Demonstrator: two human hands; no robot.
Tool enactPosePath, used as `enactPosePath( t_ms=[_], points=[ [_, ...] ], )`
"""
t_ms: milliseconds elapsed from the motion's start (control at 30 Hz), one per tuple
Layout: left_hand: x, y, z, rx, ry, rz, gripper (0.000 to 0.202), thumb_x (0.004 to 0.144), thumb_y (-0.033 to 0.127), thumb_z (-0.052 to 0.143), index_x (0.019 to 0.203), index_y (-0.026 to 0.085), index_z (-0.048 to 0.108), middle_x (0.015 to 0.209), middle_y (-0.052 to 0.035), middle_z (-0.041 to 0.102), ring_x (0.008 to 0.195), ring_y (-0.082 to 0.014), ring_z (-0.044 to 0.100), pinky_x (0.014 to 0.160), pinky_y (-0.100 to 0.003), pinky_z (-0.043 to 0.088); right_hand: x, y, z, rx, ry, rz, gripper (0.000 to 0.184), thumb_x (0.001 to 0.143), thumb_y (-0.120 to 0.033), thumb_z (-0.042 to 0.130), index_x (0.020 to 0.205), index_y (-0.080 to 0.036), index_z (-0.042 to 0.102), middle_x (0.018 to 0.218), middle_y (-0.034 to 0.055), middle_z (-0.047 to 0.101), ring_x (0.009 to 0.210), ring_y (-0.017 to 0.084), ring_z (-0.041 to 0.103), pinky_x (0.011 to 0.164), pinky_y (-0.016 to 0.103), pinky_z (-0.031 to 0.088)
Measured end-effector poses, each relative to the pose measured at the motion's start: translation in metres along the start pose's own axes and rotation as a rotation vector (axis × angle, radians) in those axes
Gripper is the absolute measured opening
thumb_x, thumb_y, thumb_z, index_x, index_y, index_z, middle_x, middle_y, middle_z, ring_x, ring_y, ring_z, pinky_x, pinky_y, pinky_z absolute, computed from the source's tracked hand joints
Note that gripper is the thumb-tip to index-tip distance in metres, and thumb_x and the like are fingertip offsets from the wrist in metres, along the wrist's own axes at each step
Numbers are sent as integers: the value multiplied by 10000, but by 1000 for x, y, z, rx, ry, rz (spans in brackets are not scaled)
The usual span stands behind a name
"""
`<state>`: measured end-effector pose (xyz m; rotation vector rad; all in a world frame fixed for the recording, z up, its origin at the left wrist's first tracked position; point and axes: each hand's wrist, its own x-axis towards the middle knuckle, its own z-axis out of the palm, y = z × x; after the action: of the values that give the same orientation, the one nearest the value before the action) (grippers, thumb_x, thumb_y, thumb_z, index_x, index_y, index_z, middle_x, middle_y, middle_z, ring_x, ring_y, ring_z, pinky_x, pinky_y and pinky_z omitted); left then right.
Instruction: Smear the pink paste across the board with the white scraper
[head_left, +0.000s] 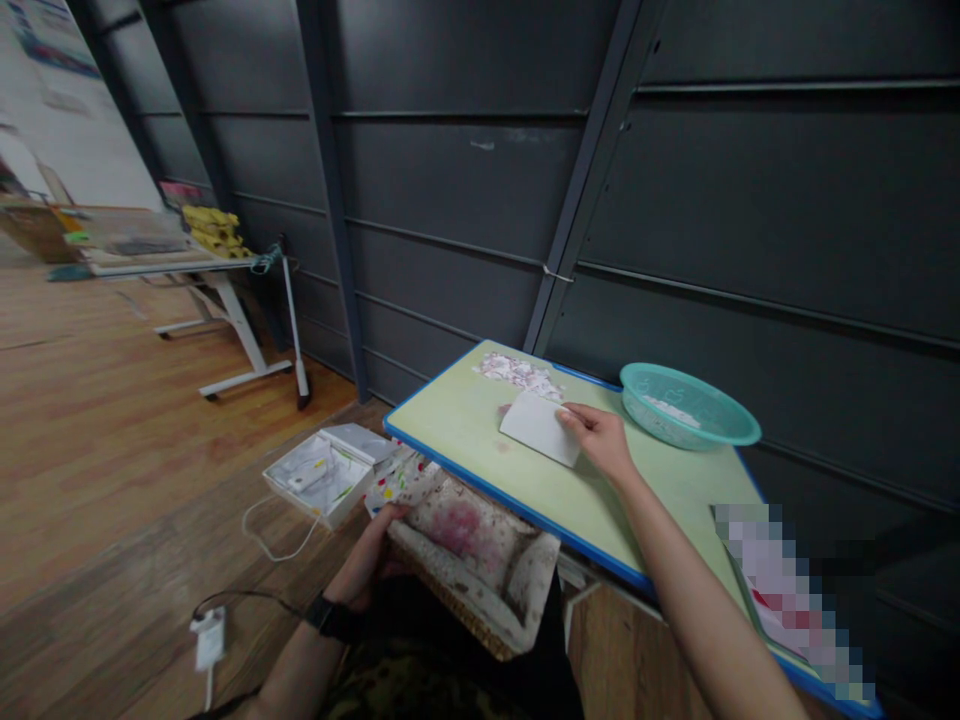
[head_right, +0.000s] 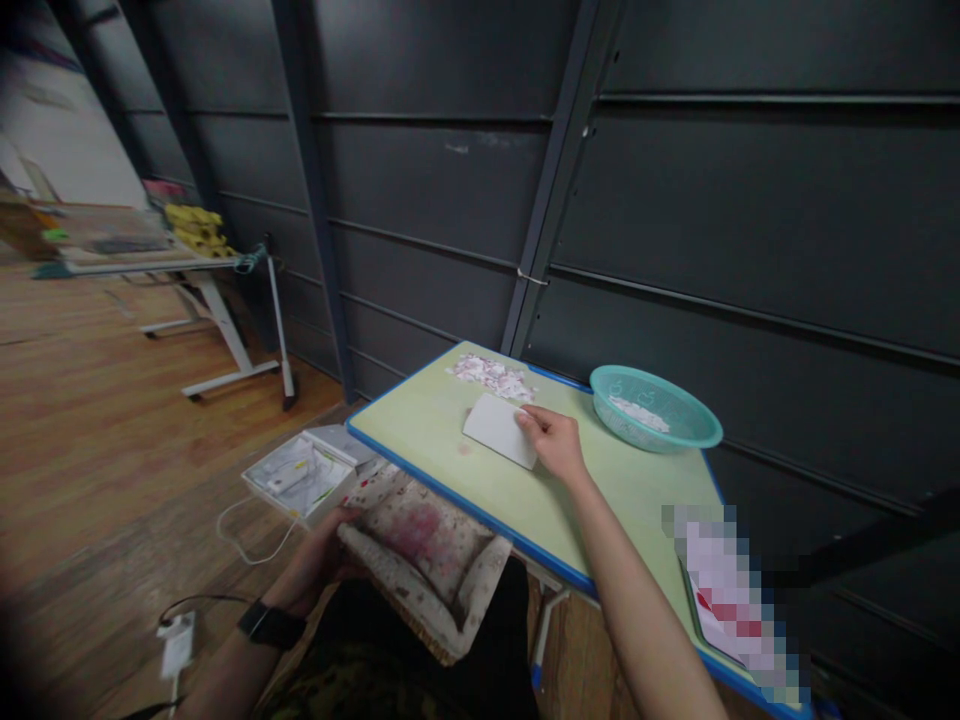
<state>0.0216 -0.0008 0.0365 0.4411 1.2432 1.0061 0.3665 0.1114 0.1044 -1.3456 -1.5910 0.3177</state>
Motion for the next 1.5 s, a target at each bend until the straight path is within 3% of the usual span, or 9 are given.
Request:
enactPosePath(
  t_ms=[100, 367, 633, 833, 1100, 1200, 1367, 1433, 1500],
  points=[
    [-2, 1, 1, 20, 29, 4, 288, 789, 406, 722, 950, 180, 646, 664, -24, 701, 583, -221, 675, 571, -339, 595, 2, -1, 0, 32, -35, 52, 509, 779, -643, 666, 854, -177, 856, 871, 109, 828, 748, 286, 719, 645, 359, 535],
    [-2, 1, 2, 16, -1, 6, 279, 836, 389, 685, 1018, 181, 651, 697, -38, 711, 599, -239, 690, 591, -359, 606, -3, -13, 4, 164, -321, 227, 644, 658, -743, 758, 843, -130, 829, 633, 62, 706, 512, 163, 536, 459, 276, 397],
    [17, -13, -7, -29, -5, -8, 526, 761, 454, 766, 1202, 177, 689, 829, -80, 782, 732, -299, 767, 631, -377, 623, -4, -15, 4, 210, -338, 273, 652, 618, -749, 812, 827, -132, 820, 626, 52, 696, 507, 144, 522, 447, 261, 394],
    [16, -12, -6, -29, 3, -30, 418, 799, 455, 733, 1093, 161, 687, 754, -77, 757, 652, -281, 740, 598, -384, 625, -9, -20, 8, 311, -533, 328, 646, 631, -730, 844, 871, -130, 823, 629, 19, 676, 509, 101, 480, 459, 227, 363],
    [14, -11, -6, -39, 11, -19, 388, 799, 432, 748, 1084, 175, 693, 780, -76, 775, 648, -261, 738, 567, -355, 615, -12, -25, 9, 362, -641, 373, 640, 601, -704, 884, 880, -131, 825, 643, 16, 676, 525, 94, 472, 486, 227, 351],
    [15, -11, -6, -32, 7, -17, 367, 817, 427, 729, 1076, 169, 694, 768, -78, 771, 642, -257, 733, 570, -352, 615, -8, -18, 8, 373, -557, 368, 664, 596, -731, 866, 876, -130, 827, 659, 35, 690, 547, 118, 507, 505, 245, 379],
    [17, -14, -8, -44, -1, -20, 420, 798, 440, 749, 1112, 168, 691, 725, -55, 755, 616, -255, 728, 556, -343, 608, 8, 1, -6, 240, -51, 203, 638, 625, -775, 767, 791, -160, 798, 705, 61, 728, 622, 191, 584, 572, 305, 444],
    [18, -14, -8, -49, 6, -14, 462, 783, 421, 766, 1167, 178, 683, 740, -45, 761, 633, -261, 739, 561, -346, 613, 13, 9, -14, 124, 76, 123, 593, 699, -751, 698, 785, -172, 794, 765, 80, 763, 706, 238, 643, 650, 342, 485],
    [18, -13, -7, -50, 12, -10, 511, 779, 405, 771, 1234, 193, 673, 778, -41, 774, 653, -265, 750, 560, -347, 612, 15, 16, -20, 8, 123, 81, 567, 763, -719, 627, 807, -180, 802, 825, 99, 791, 783, 280, 686, 719, 378, 510]
  ],
)
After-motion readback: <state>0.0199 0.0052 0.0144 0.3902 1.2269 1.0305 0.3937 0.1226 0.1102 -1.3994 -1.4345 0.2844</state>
